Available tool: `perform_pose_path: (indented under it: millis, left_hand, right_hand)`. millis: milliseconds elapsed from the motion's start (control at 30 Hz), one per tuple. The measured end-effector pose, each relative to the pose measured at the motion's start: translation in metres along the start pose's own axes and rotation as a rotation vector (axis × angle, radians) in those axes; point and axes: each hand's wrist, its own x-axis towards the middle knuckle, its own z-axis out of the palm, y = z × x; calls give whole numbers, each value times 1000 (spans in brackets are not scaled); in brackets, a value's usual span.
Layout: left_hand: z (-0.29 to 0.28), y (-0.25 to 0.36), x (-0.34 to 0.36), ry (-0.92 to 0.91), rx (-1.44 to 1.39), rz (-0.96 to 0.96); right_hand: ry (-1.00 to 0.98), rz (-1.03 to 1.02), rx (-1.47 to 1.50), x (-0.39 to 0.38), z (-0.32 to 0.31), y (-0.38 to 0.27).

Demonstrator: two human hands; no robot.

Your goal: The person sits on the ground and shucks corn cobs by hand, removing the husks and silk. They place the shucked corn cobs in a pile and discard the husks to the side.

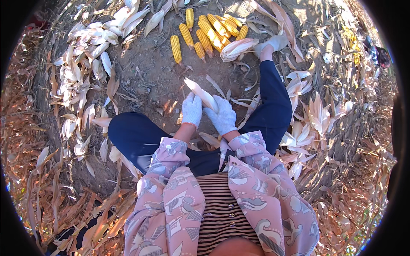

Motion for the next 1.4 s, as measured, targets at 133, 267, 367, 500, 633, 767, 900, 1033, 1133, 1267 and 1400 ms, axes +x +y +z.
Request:
perform_pose_path:
  millis: [133, 267, 367, 500, 633, 767, 900, 1033, 1133, 1267, 1400]
  left_hand:
    - [4, -12, 3, 47, -222, -25]
    - [6, -13, 5, 20, -408, -102]
    - [8, -12, 6, 38, -479, -126]
    - [4, 11, -2, 38, -75, -85]
    - [4, -25, 12, 92, 71, 47]
    - [7, -27, 10, 121, -49, 30]
    - [5, -16, 8, 53, -194, -114]
    - [3, -11, 11, 32, -192, -94]
    - [0, -3, 10, 29, -90, -117]
    - [2, -4, 9, 64, -193, -88]
    - [-7, -10, 15, 33, -96, 27]
  right_hand:
    - [87, -67, -39, 2, 7, 9]
    - [46, -4, 73, 2, 7, 15]
    - [41, 48, 94, 1, 7, 11]
    - [-8, 97, 52, 1, 2, 5]
    - [-1, 74, -20, 1, 3, 5]
    - [17, 60, -43, 0, 5, 8]
    - [-63, 177, 214, 2, 12, 20]
    - [-297, 320, 514, 6, 8, 29]
    - [-316, 284, 409, 0, 16, 26]
    - [-513, 262, 483, 3, 17, 27]
    - [-543, 309, 265, 0, 4, 11]
